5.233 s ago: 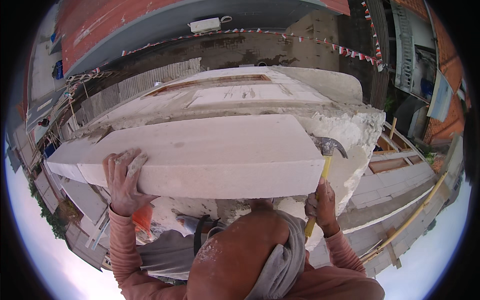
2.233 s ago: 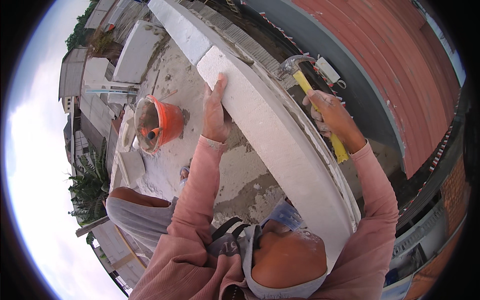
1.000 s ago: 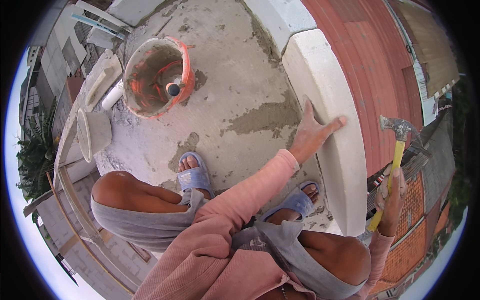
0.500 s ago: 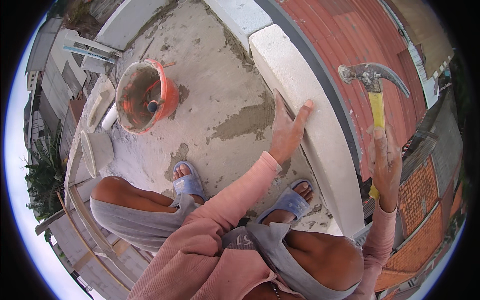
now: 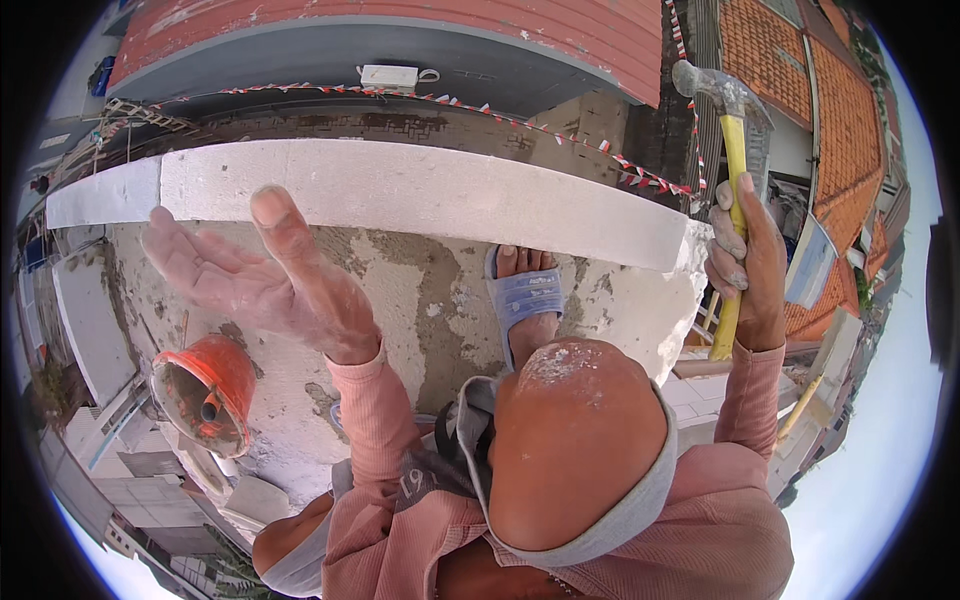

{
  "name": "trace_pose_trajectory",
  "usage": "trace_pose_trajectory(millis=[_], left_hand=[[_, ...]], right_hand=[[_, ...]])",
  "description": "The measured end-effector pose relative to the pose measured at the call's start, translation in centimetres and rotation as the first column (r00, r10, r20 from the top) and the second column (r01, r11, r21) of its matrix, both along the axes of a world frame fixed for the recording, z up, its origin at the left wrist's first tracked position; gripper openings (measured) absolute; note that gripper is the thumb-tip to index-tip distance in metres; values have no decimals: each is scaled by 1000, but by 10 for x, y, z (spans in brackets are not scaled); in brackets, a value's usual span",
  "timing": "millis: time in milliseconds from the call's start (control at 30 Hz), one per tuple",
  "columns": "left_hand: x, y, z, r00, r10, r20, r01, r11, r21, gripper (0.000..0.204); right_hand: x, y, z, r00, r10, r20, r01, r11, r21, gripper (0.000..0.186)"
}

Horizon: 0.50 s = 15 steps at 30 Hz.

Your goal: The person spreads mortar on a wall edge using a trowel, places a large white brick onto the mortar, and taps it into place with a hammer.

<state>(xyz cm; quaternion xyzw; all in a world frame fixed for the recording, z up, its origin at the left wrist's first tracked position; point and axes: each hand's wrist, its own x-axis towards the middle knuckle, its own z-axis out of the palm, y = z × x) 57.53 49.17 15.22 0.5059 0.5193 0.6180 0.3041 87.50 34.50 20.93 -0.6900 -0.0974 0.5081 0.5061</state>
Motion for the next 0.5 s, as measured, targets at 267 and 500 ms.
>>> trace_pose_trajectory(millis=[267,500], left_hand=[[49,1,-22,-189,-472,-861,881,307,-361,83],[50,6,-21,-304,-496,-814,826,289,-484,78]], right_hand=[[16,-211,-77,582,-716,-386,745,659,-99,28],[-31,-160,-74,760,-511,-402,359,845,-396,34]])
